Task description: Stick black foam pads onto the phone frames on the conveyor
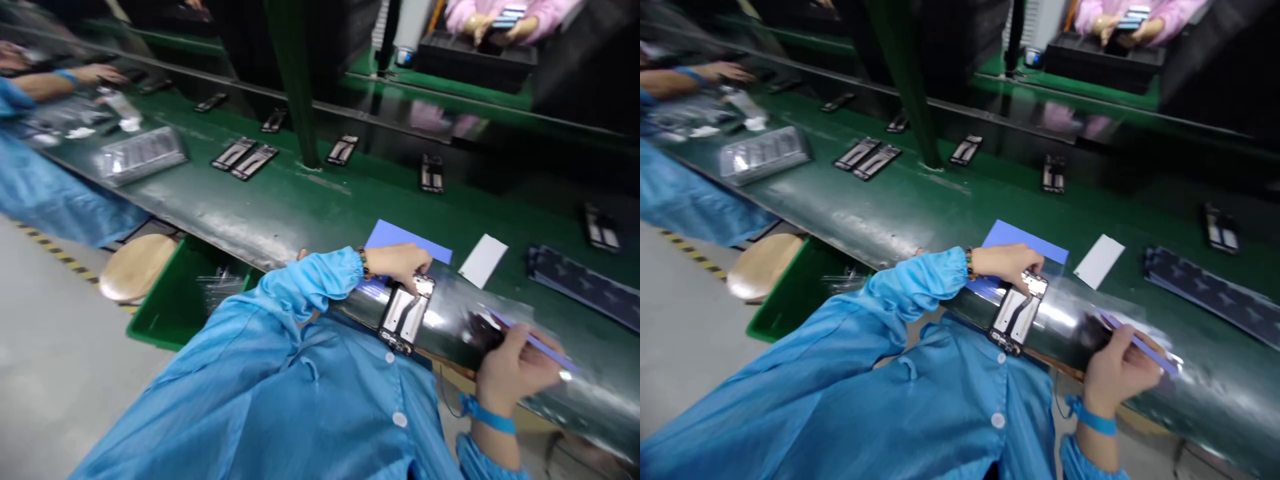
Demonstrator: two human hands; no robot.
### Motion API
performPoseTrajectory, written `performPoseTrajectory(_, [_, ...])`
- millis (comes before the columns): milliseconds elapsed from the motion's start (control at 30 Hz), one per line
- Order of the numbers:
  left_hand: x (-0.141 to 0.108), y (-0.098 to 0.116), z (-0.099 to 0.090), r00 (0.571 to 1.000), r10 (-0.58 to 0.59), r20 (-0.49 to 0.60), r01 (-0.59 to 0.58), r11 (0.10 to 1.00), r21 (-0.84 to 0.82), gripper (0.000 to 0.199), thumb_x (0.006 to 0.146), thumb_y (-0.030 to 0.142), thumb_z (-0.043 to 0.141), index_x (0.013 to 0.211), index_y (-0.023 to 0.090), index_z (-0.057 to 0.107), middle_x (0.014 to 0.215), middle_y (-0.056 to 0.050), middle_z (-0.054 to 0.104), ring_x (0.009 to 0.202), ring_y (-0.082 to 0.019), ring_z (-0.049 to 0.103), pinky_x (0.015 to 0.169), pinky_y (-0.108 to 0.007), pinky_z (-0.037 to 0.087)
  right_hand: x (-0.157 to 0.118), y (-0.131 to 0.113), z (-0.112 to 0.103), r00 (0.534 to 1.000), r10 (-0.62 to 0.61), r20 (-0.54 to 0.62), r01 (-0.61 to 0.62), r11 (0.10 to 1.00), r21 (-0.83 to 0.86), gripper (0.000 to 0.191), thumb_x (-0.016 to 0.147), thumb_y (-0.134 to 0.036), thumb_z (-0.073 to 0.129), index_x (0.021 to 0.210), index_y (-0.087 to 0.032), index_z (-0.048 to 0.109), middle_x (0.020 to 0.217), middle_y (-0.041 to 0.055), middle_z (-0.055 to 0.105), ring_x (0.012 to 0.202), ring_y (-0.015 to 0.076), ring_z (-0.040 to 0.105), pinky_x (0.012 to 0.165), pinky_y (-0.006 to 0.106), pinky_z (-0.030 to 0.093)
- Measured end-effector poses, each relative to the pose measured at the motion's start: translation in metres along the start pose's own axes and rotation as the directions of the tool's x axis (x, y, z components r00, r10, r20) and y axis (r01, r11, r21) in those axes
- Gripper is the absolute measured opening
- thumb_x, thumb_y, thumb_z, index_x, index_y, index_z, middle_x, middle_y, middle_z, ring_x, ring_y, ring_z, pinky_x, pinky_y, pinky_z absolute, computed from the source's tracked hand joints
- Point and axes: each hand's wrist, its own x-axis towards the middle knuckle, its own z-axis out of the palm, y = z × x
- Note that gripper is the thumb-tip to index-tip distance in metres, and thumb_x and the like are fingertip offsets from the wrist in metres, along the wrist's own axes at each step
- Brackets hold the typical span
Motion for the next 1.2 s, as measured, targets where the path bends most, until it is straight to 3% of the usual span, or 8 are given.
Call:
performPoseTrajectory(100, [-0.003, -0.001, -0.001, 1.0, -0.01, -0.006, 0.01, 1.0, 0.029, 0.04, 0.085, 0.032, 0.094, 0.116, 0.017, 0.073, 0.114, -0.008, 0.08, 0.104, -0.026, 0.072, 0.081, -0.032, 0.046, -0.003, 0.001, -0.002, 0.999, -0.045, -0.023, 0.045, 0.999, -0.012, 0.069, 0.077, -0.088, 0.084, 0.098, -0.025, 0.065, 0.087, 0.0063, 0.069, 0.093, 0.0355, 0.078, 0.105, 0.065, 0.063])
performPoseTrajectory(267, [-0.003, -0.002, 0.011, 0.999, -0.01, -0.053, 0.015, 0.997, 0.081, 0.043, 0.087, 0.041, 0.098, 0.117, 0.018, 0.076, 0.12, -0.01, 0.079, 0.11, -0.028, 0.074, 0.085, -0.033, 0.051, -0.011, -0.003, -0.003, 0.999, -0.028, 0.04, 0.024, 0.995, 0.092, 0.058, 0.087, -0.072, 0.088, 0.104, -0.022, 0.064, 0.09, 0.0041, 0.075, 0.087, 0.0261, 0.081, 0.093, 0.047, 0.068])
performPoseTrajectory(433, [-0.001, -0.011, 0.007, 0.998, 0.029, -0.061, -0.025, 0.998, 0.056, 0.037, 0.092, 0.042, 0.094, 0.116, 0.018, 0.078, 0.117, -0.009, 0.079, 0.112, -0.028, 0.074, 0.09, -0.035, 0.053, 0.005, -0.029, 0.014, 0.993, 0.032, 0.109, -0.043, 0.994, 0.104, 0.048, 0.091, -0.063, 0.089, 0.105, -0.022, 0.068, 0.092, 0.0033, 0.079, 0.091, 0.0269, 0.085, 0.095, 0.046, 0.068])
performPoseTrajectory(600, [-0.007, -0.043, -0.024, 0.954, 0.056, -0.293, -0.024, 0.993, 0.113, 0.025, 0.109, 0.04, 0.074, 0.12, 0.018, 0.079, 0.123, -0.01, 0.079, 0.117, -0.028, 0.07, 0.104, -0.043, 0.051, 0.03, -0.044, 0.062, 0.938, 0.05, 0.343, -0.102, 0.986, 0.133, 0.05, 0.082, -0.06, 0.098, 0.1, -0.021, 0.071, 0.094, 0.0052, 0.081, 0.091, 0.0268, 0.085, 0.095, 0.046, 0.068])
performPoseTrajectory(667, [-0.009, -0.058, -0.03, 0.952, 0.085, -0.293, -0.038, 0.986, 0.163, 0.027, 0.108, 0.041, 0.076, 0.123, 0.019, 0.08, 0.133, -0.011, 0.078, 0.126, -0.03, 0.069, 0.113, -0.047, 0.048, 0.03, -0.044, 0.08, 0.906, 0.065, 0.419, -0.142, 0.978, 0.155, 0.051, 0.079, -0.058, 0.1, 0.095, -0.023, 0.067, 0.092, 0.0035, 0.081, 0.09, 0.0256, 0.084, 0.094, 0.045, 0.068])
performPoseTrajectory(867, [-0.015, -0.08, -0.013, 0.953, 0.141, -0.269, -0.097, 0.98, 0.172, 0.084, 0.094, 0.068, 0.087, 0.159, 0.019, 0.065, 0.171, -0.018, 0.058, 0.157, -0.039, 0.053, 0.135, -0.056, 0.034, 0.002, -0.05, 0.112, 0.793, 0.047, 0.608, -0.135, 0.986, 0.099, 0.046, 0.087, -0.054, 0.093, 0.087, -0.027, 0.056, 0.093, 0.0015, 0.08, 0.093, 0.0244, 0.081, 0.095, 0.043, 0.062])
performPoseTrajectory(1200, [-0.015, -0.071, -0.007, 0.956, 0.106, -0.273, -0.042, 0.972, 0.23, 0.075, 0.096, 0.059, 0.088, 0.155, 0.016, 0.07, 0.17, -0.019, 0.059, 0.157, -0.039, 0.054, 0.138, -0.059, 0.033, -0.014, -0.057, 0.123, 0.754, 0.045, 0.656, -0.128, 0.989, 0.079, 0.04, 0.089, -0.05, 0.092, 0.087, -0.026, 0.06, 0.092, 0.0023, 0.08, 0.093, 0.0231, 0.08, 0.093, 0.04, 0.062])
